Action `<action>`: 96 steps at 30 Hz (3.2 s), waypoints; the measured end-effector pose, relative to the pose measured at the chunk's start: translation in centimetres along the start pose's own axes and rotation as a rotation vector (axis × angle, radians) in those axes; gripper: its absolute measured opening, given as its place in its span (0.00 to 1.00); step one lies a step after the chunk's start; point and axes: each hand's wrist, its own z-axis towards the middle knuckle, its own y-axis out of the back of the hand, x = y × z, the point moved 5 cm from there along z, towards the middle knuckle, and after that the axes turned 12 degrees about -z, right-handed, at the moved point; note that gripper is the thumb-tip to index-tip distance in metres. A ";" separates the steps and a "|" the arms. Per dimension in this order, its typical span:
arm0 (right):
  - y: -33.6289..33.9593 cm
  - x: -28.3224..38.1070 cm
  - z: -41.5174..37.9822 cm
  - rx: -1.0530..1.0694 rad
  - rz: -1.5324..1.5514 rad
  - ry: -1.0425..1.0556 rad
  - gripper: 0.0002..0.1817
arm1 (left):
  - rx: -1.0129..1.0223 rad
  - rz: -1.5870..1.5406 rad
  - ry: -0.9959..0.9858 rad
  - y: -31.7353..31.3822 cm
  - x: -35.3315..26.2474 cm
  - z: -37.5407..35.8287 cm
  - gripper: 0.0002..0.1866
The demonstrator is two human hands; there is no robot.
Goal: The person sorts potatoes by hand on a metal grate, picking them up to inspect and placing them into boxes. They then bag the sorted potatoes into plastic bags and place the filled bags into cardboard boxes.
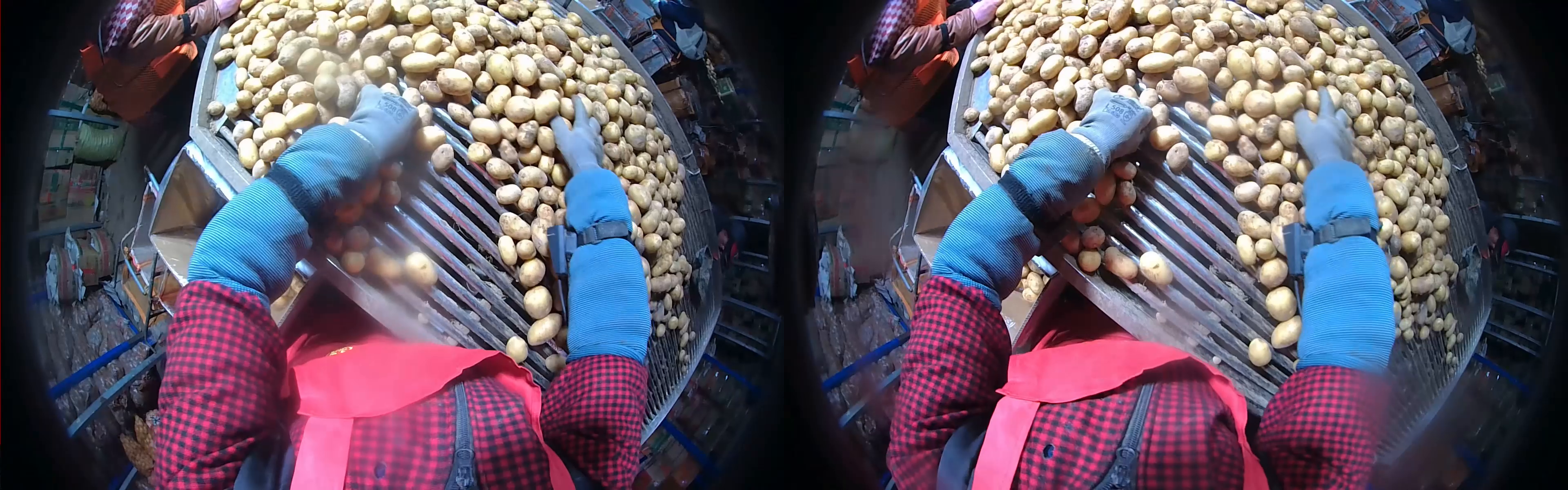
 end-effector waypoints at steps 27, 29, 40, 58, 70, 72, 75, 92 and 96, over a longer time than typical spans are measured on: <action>3.0 5.1 -26.8 0.890 2.167 0.030 0.28 | -0.493 -0.652 -0.850 2.5 -12.8 -14.0 0.28; 0.8 1.9 -27.6 0.823 2.091 -0.064 0.28 | -0.517 -0.593 -0.878 2.3 -13.1 -12.9 0.31; -1.3 -2.7 -31.4 0.743 2.198 -0.459 0.27 | -0.305 -0.142 -0.779 -1.1 -12.5 -3.0 0.41; -2.0 -2.4 -30.7 0.758 2.353 -0.497 0.33 | -0.676 -0.171 -1.038 7.7 -27.8 13.5 0.35; -3.2 -3.2 -31.4 1.016 2.286 -0.416 0.30 | -0.349 -0.191 -0.662 5.8 -32.5 26.1 0.23; -0.7 -3.7 -30.2 0.703 1.802 -0.018 0.30 | -0.352 -0.146 -0.685 5.7 -31.0 24.7 0.22; -1.2 -3.6 -30.3 0.445 1.467 0.294 0.33 | -0.445 -0.212 -0.731 5.1 -28.6 22.3 0.20; -3.6 -3.3 -30.7 0.841 2.066 -0.247 0.34 | -0.463 -0.013 -0.407 5.0 -14.6 17.1 0.24; -5.5 -3.1 -31.0 0.900 2.114 -0.208 0.31 | -0.661 -0.033 -0.313 7.1 -8.9 16.9 0.23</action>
